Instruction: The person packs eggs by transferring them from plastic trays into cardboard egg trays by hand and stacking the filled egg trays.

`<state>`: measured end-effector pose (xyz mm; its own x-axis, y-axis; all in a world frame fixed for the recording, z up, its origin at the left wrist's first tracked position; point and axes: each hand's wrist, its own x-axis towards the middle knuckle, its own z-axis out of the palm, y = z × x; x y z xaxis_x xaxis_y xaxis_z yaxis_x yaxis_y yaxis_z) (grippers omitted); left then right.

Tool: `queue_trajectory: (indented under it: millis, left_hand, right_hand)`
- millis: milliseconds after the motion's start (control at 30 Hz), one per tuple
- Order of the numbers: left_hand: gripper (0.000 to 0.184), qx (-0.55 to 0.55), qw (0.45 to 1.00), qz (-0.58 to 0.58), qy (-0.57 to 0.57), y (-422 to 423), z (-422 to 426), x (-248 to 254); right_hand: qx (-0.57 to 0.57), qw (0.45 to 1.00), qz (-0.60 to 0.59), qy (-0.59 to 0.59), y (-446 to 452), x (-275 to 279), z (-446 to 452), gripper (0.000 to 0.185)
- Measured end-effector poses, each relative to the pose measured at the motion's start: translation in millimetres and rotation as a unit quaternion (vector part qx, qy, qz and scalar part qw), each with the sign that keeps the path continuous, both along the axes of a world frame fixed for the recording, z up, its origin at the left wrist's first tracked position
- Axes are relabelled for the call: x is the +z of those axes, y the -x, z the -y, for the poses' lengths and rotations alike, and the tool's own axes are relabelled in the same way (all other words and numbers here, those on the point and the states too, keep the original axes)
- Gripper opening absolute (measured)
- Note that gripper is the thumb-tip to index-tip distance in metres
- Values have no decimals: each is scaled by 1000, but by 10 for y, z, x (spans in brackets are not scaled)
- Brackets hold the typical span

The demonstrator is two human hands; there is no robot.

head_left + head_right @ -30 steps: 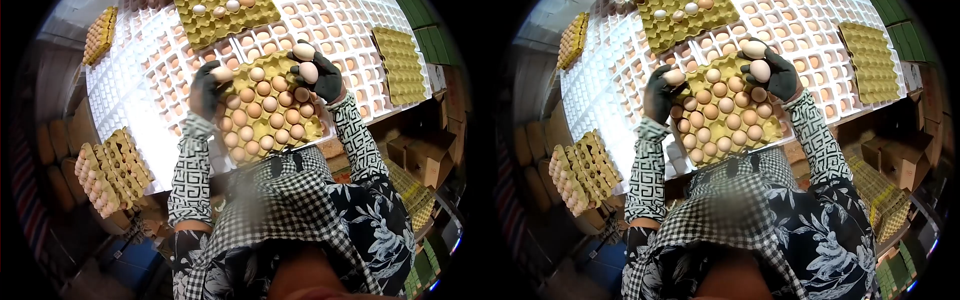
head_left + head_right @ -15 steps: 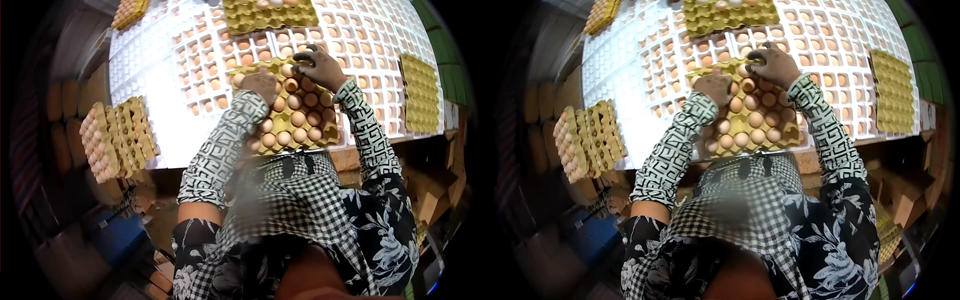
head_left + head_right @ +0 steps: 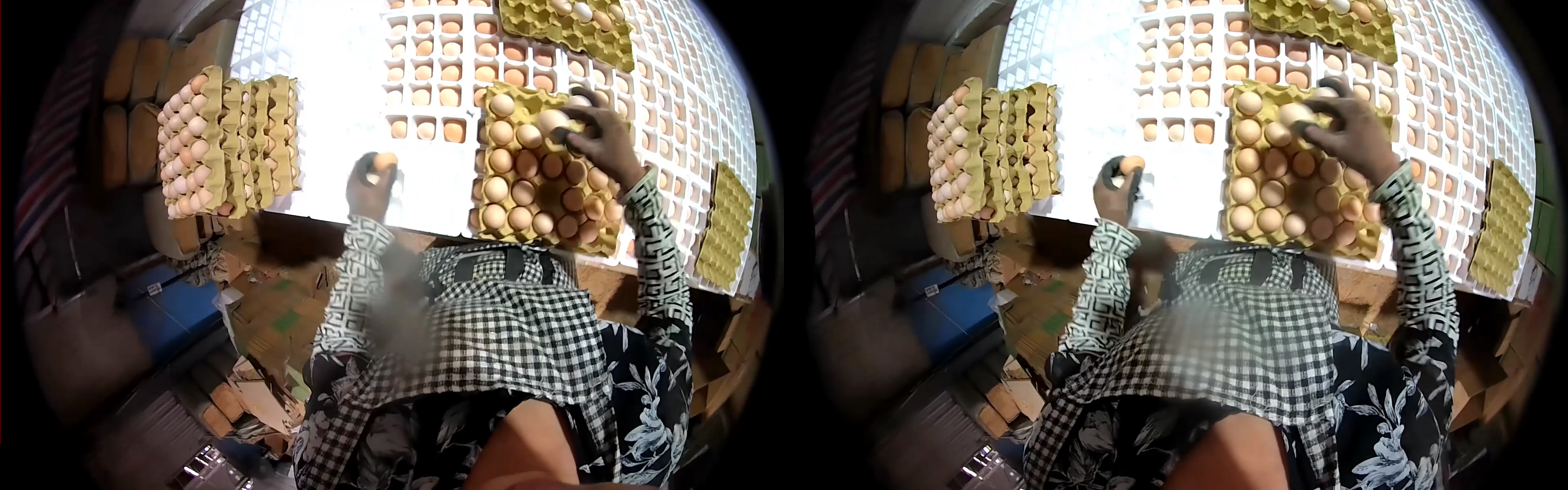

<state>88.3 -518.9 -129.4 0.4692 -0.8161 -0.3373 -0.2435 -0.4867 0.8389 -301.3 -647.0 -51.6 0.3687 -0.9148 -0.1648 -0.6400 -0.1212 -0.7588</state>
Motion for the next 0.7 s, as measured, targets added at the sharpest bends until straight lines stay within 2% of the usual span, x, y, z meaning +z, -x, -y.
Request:
queue_trajectory:
  millis: [33,67,100,133,167,200,233,333,367,400,433,467,500,533,567,600,633,667,700]
  left_hand:
    - [44,-75,991,111,-23,-167,41,-69]
    - [47,-148,964,218,-37,-298,121,-116]
    - [48,-215,935,280,-42,-350,191,-161]
    - [49,-278,898,338,-47,-360,225,-206]
    - [46,-275,901,333,-37,-332,248,-88]
    - [45,-208,951,228,-20,-389,220,-143]
    - [44,-137,983,120,-6,-452,187,-216]
    - [39,-22,989,33,145,-442,-15,-321]
    - [39,-60,978,96,174,-394,-106,-304]
    - [40,-96,962,154,202,-338,-170,-225]
    - [44,-173,951,154,204,-342,-246,-326]
    - [47,-208,937,168,226,-373,-318,-643]
    - [48,-270,915,242,178,-382,-337,-790]
    - [49,-328,881,316,133,-383,-291,-853]
    - [49,-347,869,316,158,-400,-255,-905]
    - [49,-351,859,312,205,-374,-181,-746]
    - [47,-340,869,301,194,-365,-159,-708]
    - [45,-328,880,293,181,-344,-153,-669]
    - [46,-321,877,246,260,-259,-10,-529]
  right_hand:
    - [22,996,84,-28,-227,-119,-129,43]
    - [7,988,153,4,-591,-223,-359,47]
    - [53,984,157,-68,-977,-164,-447,48]
    - [8,978,164,-131,-1358,-110,-615,45]
    - [-3,981,152,-120,-1645,-352,-708,46]
    - [-12,998,41,-54,-1898,-452,-758,47]
    - [-11,997,-30,-67,-2082,-636,-775,49]
    - [-17,978,-206,-41,-2359,-842,-937,53]
    - [-24,986,-160,34,-2351,-890,-1058,53]
    - [-40,994,-103,25,-2364,-803,-1132,48]
    - [-11,992,-92,84,-2338,-924,-1209,46]
    - [19,986,-83,142,-2292,-1077,-1312,44]
    - [71,962,-170,202,-2262,-1118,-1367,40]
    - [78,954,-203,204,-2249,-1096,-1396,41]
    - [59,965,-151,204,-2144,-1051,-1393,41]
    - [43,973,-96,204,-2045,-833,-1318,40]
    - [-41,969,-17,244,-1929,-575,-1171,41]
    - [-105,971,-10,213,-1671,-562,-1045,39]
    - [-236,927,-110,272,-1545,-402,-908,44]
